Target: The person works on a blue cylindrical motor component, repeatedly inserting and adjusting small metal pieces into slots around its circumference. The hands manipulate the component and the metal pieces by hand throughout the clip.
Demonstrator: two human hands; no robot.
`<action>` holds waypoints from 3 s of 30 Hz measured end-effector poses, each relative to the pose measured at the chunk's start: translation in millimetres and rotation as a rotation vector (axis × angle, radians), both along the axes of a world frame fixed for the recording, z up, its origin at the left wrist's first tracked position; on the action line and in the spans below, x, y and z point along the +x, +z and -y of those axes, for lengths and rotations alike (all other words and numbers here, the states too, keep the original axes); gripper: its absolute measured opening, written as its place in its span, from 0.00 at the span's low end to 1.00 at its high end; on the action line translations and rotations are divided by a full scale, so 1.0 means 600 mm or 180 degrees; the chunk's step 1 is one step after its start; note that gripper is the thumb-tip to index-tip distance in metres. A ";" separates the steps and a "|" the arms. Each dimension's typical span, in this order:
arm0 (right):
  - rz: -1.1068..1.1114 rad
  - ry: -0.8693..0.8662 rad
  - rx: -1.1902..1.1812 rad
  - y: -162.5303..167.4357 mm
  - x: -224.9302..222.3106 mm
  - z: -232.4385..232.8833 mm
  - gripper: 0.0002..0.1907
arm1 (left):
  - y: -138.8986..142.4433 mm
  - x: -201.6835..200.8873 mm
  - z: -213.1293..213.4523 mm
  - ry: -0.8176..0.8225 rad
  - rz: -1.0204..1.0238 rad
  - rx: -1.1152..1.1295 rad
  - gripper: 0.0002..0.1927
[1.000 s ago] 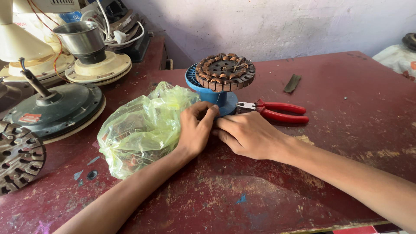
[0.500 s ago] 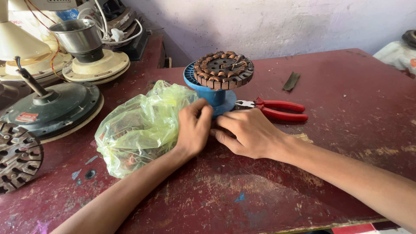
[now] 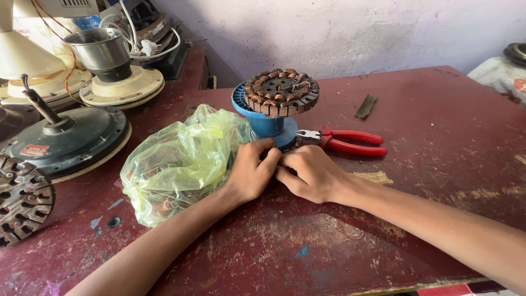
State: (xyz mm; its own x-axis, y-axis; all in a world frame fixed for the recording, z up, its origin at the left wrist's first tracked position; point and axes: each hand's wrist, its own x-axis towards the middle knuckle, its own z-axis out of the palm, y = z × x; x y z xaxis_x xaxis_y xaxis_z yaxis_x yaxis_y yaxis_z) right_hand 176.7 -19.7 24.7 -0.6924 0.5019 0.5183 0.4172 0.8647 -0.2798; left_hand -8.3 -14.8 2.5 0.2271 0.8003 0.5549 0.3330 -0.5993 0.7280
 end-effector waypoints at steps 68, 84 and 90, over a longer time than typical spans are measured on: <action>-0.1936 -0.0280 -0.0467 0.024 -0.001 -0.005 0.09 | 0.020 -0.002 0.030 -0.0305 -0.0425 0.0402 0.12; -0.0232 -0.0076 0.0693 0.029 0.003 0.001 0.01 | -0.003 -0.003 -0.002 -0.0126 0.0483 -0.0553 0.25; 0.0243 -0.0398 0.0774 0.032 0.005 0.007 0.05 | 0.003 -0.002 -0.002 -0.0043 0.0537 -0.0456 0.14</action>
